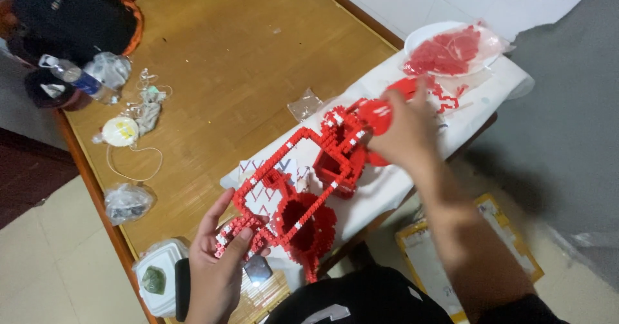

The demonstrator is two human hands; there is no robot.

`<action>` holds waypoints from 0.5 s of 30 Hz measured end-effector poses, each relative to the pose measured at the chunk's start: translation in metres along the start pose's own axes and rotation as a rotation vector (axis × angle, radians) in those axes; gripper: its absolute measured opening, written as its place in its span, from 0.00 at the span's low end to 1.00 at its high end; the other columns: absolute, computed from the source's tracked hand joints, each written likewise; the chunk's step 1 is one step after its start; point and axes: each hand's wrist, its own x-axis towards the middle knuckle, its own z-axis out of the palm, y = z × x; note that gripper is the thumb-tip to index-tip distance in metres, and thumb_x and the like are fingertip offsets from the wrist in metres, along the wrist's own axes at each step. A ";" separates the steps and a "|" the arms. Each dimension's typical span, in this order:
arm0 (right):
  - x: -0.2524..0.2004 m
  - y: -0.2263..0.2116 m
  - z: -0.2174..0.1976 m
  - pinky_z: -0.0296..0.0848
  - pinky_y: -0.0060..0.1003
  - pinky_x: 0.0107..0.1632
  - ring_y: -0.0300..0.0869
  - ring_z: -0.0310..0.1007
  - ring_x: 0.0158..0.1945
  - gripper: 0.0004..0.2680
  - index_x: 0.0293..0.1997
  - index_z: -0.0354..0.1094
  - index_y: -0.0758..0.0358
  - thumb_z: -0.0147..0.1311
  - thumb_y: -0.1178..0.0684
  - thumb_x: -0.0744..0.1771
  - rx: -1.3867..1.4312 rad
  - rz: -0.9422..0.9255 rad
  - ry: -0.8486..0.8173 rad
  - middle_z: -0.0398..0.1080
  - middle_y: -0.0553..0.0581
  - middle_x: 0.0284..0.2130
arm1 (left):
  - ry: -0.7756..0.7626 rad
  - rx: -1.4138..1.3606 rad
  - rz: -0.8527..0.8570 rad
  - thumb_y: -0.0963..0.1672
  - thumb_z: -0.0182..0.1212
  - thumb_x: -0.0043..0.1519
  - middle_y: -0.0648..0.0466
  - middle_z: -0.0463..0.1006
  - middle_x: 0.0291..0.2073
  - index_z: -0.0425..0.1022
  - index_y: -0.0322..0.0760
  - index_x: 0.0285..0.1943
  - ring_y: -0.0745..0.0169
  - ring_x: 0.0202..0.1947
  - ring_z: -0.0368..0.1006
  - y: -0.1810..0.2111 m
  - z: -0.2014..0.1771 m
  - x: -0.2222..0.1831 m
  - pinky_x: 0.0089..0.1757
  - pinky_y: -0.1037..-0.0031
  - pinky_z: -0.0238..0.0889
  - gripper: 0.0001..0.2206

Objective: The person assembles a red and white plastic block structure by hand and with a small mallet, tapping pieces together and picking up components from a table.

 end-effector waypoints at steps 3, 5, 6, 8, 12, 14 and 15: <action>0.040 0.083 0.002 0.48 0.46 0.72 0.64 0.44 0.76 0.29 0.61 0.65 0.54 0.73 0.42 0.56 -0.001 -0.019 0.201 0.30 0.71 0.76 | -0.027 -0.024 0.043 0.38 0.64 0.52 0.38 0.75 0.64 0.65 0.35 0.71 0.40 0.47 0.81 -0.009 0.012 0.008 0.34 0.59 0.81 0.33; 0.080 0.164 0.018 0.75 0.52 0.45 0.65 0.70 0.42 0.27 0.53 0.68 0.62 0.74 0.45 0.53 -0.099 -0.415 0.625 0.58 0.69 0.53 | 0.024 -0.114 0.040 0.34 0.59 0.52 0.35 0.77 0.60 0.63 0.29 0.74 0.47 0.50 0.77 -0.017 0.024 0.012 0.50 0.61 0.71 0.35; 0.086 0.174 0.016 0.75 0.52 0.45 0.65 0.70 0.42 0.27 0.53 0.68 0.62 0.74 0.45 0.53 -0.108 -0.409 0.608 0.58 0.69 0.53 | 0.031 -0.114 0.022 0.34 0.59 0.52 0.35 0.77 0.60 0.63 0.29 0.74 0.47 0.50 0.77 -0.019 0.031 0.014 0.50 0.61 0.71 0.35; 0.101 0.191 0.014 0.71 0.53 0.49 0.64 0.67 0.51 0.29 0.56 0.66 0.65 0.70 0.36 0.56 -0.198 -0.023 0.332 0.55 0.72 0.61 | 0.087 -0.114 -0.022 0.36 0.59 0.50 0.33 0.76 0.61 0.63 0.29 0.73 0.44 0.54 0.75 -0.021 0.045 0.019 0.52 0.56 0.71 0.35; 0.129 0.176 0.036 0.66 0.62 0.60 0.65 0.60 0.63 0.29 0.60 0.63 0.60 0.69 0.37 0.58 -0.214 0.210 0.040 0.50 0.65 0.65 | 0.104 -0.079 -0.022 0.34 0.56 0.53 0.35 0.74 0.63 0.61 0.28 0.74 0.46 0.55 0.74 -0.046 0.059 0.034 0.52 0.59 0.70 0.33; 0.124 0.140 0.035 0.63 0.59 0.67 0.63 0.43 0.76 0.29 0.71 0.53 0.53 0.65 0.42 0.64 -0.226 0.316 -0.195 0.30 0.63 0.77 | 0.061 -0.029 0.053 0.37 0.63 0.53 0.41 0.78 0.51 0.63 0.30 0.75 0.52 0.44 0.78 -0.069 0.059 0.042 0.46 0.67 0.73 0.35; 0.145 0.158 0.055 0.63 0.59 0.67 0.63 0.43 0.76 0.29 0.71 0.53 0.53 0.65 0.42 0.64 -0.239 0.313 -0.215 0.30 0.63 0.77 | 0.081 -0.030 0.038 0.37 0.63 0.53 0.41 0.78 0.51 0.63 0.30 0.75 0.52 0.44 0.78 -0.079 0.060 0.047 0.46 0.67 0.73 0.35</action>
